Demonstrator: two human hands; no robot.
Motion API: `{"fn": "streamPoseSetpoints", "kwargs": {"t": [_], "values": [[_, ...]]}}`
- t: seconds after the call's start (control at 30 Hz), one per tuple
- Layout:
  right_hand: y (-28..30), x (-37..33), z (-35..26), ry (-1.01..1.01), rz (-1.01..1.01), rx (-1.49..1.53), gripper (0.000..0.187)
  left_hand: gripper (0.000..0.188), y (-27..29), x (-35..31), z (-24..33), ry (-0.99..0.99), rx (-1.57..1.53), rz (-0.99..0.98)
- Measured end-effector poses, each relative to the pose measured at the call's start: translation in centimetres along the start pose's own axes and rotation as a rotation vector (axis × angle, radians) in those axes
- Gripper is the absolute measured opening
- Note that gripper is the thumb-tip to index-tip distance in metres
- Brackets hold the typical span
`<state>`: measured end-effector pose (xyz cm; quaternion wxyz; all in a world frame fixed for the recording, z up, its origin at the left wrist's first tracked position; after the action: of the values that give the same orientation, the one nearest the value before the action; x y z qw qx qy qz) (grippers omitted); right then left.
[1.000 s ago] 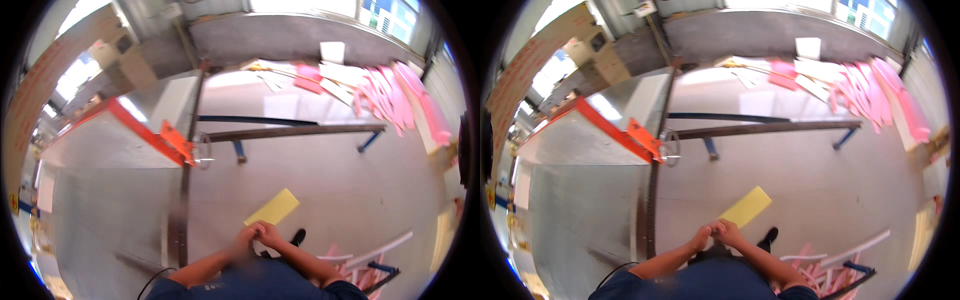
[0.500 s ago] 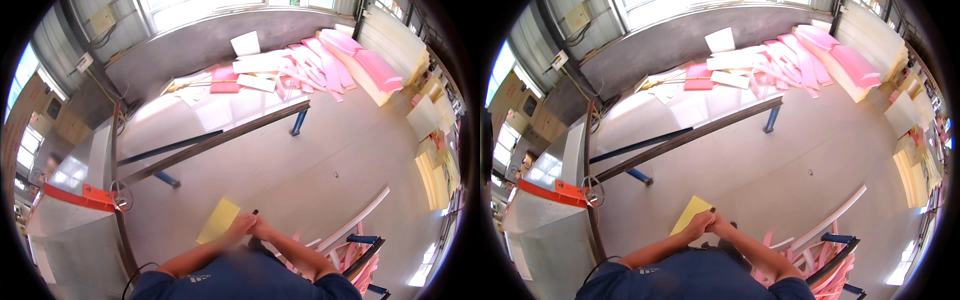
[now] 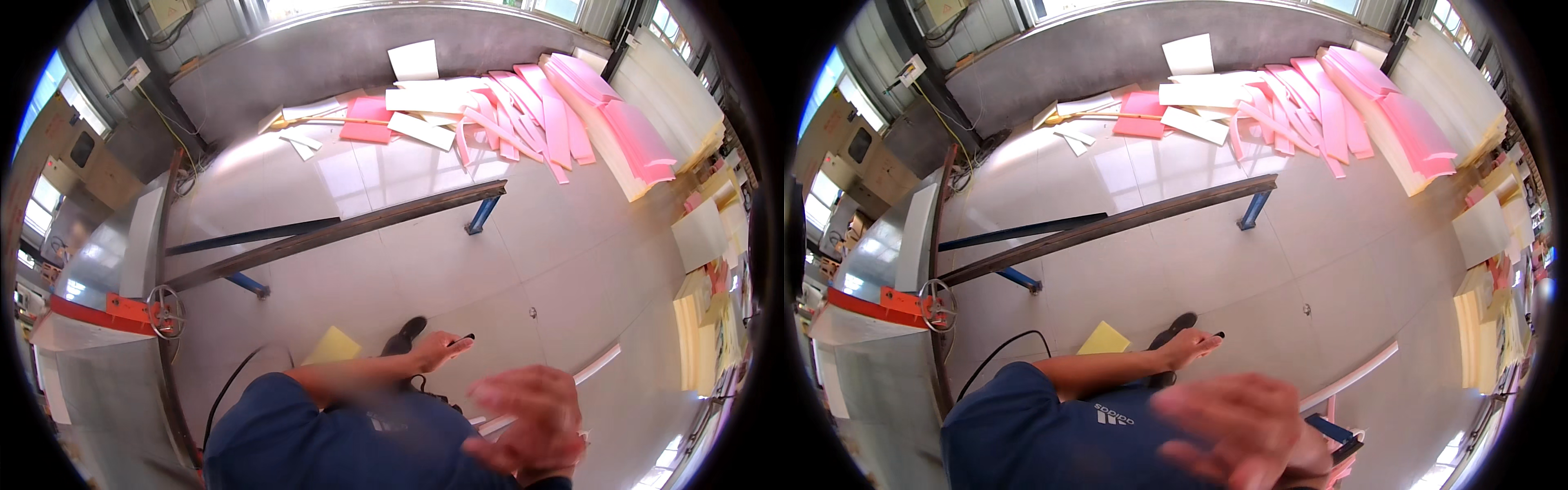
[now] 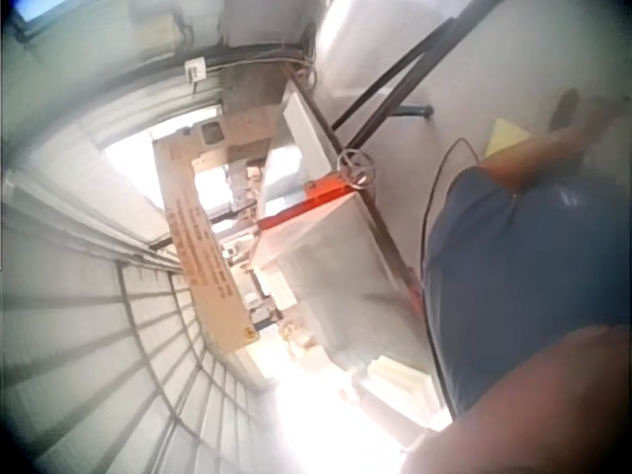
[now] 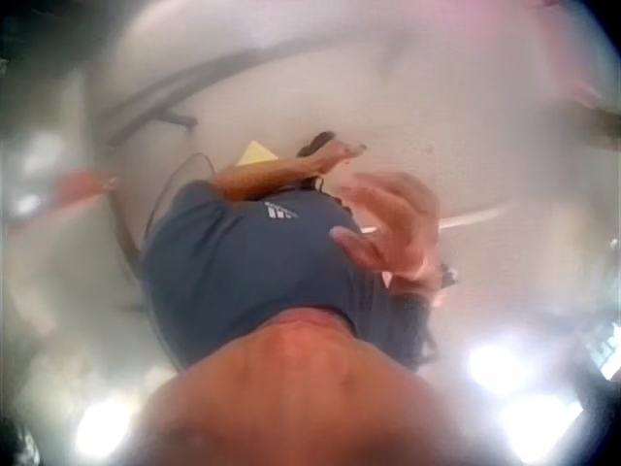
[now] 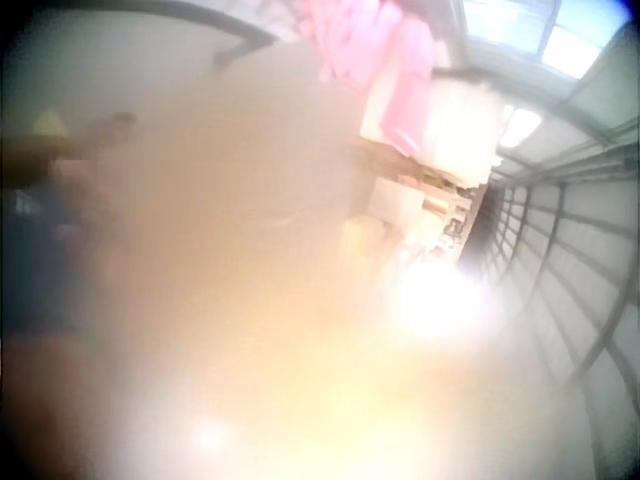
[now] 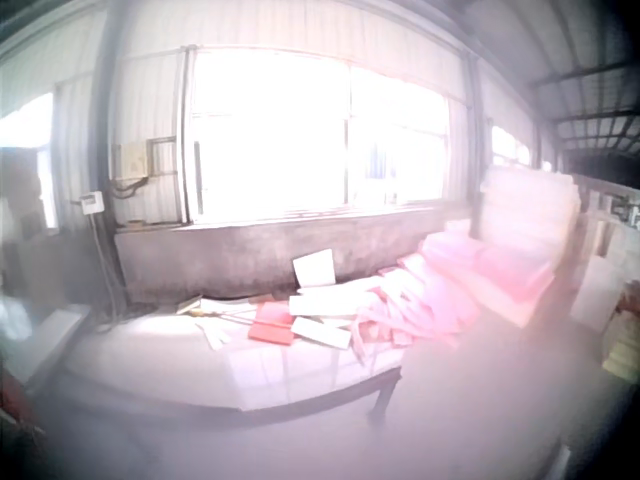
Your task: The person walks through a warehouse, selects a yellow foam sheet, and carries it to a cutting table. They place the sheet on the table and use a straight edge and a knife to cut the foam into two pieces.
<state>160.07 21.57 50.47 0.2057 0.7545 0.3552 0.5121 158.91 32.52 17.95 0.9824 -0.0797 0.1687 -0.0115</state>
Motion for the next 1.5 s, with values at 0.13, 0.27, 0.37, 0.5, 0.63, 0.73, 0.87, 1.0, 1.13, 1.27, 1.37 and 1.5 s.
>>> {"fn": "streamPoseSetpoints", "kwargs": {"t": [0.13, 0.27, 0.37, 0.5, 0.63, 0.73, 0.87, 1.0, 1.13, 1.27, 1.37, 1.5], "values": [[2.9, 7.9, 4.6, 0.457, 0.266, 0.172, 0.085, 0.055, -1.8, 7.6, 5.0, 0.002, 0.094, -0.095], [3.0, 12.6, 11.5, 0.365, 0.446, 0.329, 0.072, 0.053, 2.4, 17.3, 8.1, -0.061, -0.003, 0.049], [6.5, 14.8, 17.2, 0.297, 0.256, 0.186, 0.05, 0.052, 2.7, 23.9, 13.1, -0.082, 0.088, 0.041], [8.5, 13.3, 27.7, 0.322, 0.075, -0.077, 0.039, 0.061, -0.5, 34.4, 16.0, -0.116, 0.114, 0.0], [10.8, 5.3, 43.0, 0.031, -0.046, -0.141, 0.041, 0.061, -3.6, 42.8, 17.8, -0.123, 0.047, -0.025], [15.1, -1.8, 52.1, -0.26, -0.11, -0.199, 0.041, 0.055, -8.4, 49.8, 16.2, -0.092, 0.052, -0.018], [22.0, -7.4, 61.3, -0.515, 0.082, -0.103, 0.043, 0.044, -13.4, 56.4, 19.3, 0.019, 0.413, -0.1], [26.2, -8.3, 69.5, -0.7, 0.166, -0.106, 0.036, 0.047, -15.6, 61.5, 23.1, 0.016, 0.479, -0.183], [26.9, -6.0, 76.8, -0.653, 0.123, -0.041, 0.034, 0.045, -14.5, 67.6, 24.9, 0.01, 0.513, -0.126], [25.6, -0.5, 83.8, -0.524, 0.019, -0.06, 0.033, 0.045, -12.0, 73.8, 25.4, 0.054, 0.498, -0.096], [24.1, 3.9, 89.6, -0.436, -0.083, -0.085, 0.03, 0.045, -9.8, 79.6, 23.5, 0.056, 0.43, -0.11], [22.3, 9.6, 97.9, -0.392, -0.178, -0.136, 0.029, 0.045, -4.4, 87.2, 28.4, 0.092, 0.372, -0.065]]}}
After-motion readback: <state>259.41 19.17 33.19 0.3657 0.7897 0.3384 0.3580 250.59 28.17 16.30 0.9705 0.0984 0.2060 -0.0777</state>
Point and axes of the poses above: each hand's wrist, its own x-axis towards the middle knuckle, its own y-axis out of the back of the hand, z = x × y, the point moved 4 cm from there along x, towards the middle knuckle, and after that the axes turned 14 degrees about -x, right-handed, at the moved point
